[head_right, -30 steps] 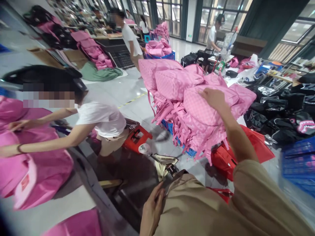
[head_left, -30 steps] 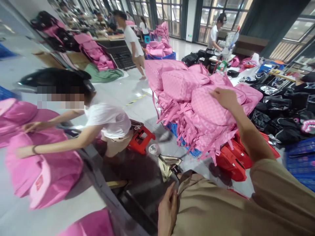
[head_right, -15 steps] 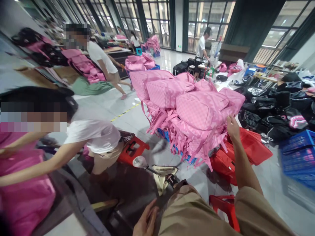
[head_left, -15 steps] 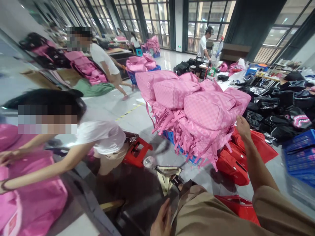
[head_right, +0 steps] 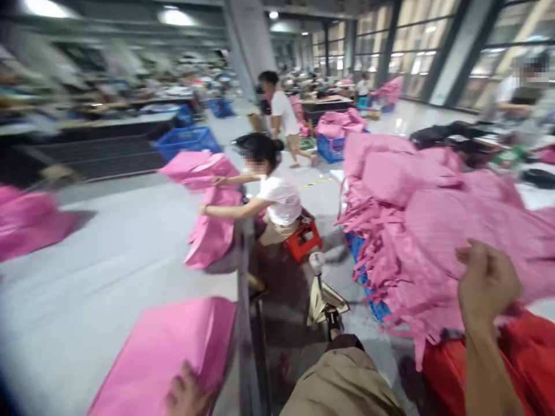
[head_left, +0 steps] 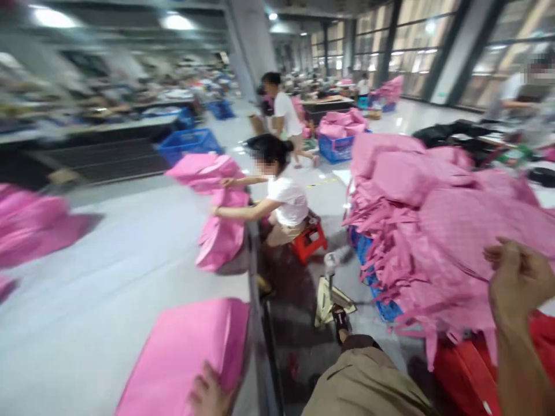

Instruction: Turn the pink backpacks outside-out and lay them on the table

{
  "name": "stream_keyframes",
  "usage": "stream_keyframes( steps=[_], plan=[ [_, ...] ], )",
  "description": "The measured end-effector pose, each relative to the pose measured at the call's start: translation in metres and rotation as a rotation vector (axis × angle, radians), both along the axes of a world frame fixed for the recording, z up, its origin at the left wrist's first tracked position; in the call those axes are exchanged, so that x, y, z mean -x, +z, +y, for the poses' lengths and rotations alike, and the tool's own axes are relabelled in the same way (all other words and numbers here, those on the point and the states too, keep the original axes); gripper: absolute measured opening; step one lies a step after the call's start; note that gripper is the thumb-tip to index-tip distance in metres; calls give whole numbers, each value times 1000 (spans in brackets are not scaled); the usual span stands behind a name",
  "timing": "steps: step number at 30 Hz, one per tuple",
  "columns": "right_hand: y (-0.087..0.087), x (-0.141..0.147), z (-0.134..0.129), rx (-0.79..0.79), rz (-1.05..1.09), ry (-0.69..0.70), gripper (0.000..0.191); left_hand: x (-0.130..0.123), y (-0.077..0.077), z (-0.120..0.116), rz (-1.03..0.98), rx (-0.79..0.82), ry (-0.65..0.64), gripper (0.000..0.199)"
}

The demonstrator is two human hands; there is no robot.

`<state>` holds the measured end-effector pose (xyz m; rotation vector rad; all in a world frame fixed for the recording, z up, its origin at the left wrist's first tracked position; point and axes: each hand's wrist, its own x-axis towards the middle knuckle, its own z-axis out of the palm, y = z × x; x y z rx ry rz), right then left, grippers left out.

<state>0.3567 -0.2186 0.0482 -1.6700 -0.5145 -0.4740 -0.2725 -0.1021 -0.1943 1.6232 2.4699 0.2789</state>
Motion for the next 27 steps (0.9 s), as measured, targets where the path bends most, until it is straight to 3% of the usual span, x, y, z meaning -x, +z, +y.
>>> stream_keyframes(
  steps=[3, 6, 9, 12, 16, 18, 21, 23, 27],
  plan=[
    [-6, 46, 31, 118, 43, 232, 46, 13, -18, -26, 110, 47, -51, 70],
    [-33, 90, 68, 301, 85, 470, 43, 21, -18, -32, 23, 93, -75, 67],
    [-85, 140, 110, 521, 272, 906, 44, 27, -22, -44, -85, 131, -108, 65],
    [-154, 198, 141, 726, 431, 1304, 62, 16, -38, -79, -156, 139, -89, 66],
    [-232, 269, 156, 906, 312, 1557, 80, -21, -60, -148, -282, 155, -99, 72],
    [-256, 302, 156, 957, 169, 1654, 80, -40, -65, -182, -343, 142, -73, 70],
    [-276, 349, 154, 1049, -83, 1739, 78, -54, -68, -230, -426, 53, -7, 57],
    [-284, 375, 151, 1148, -256, 1716, 77, -50, -67, -260, -423, -60, 166, 54],
    [-293, 400, 148, 1299, -494, 1567, 74, -20, -56, -306, -467, -276, 953, 69]
  ],
)
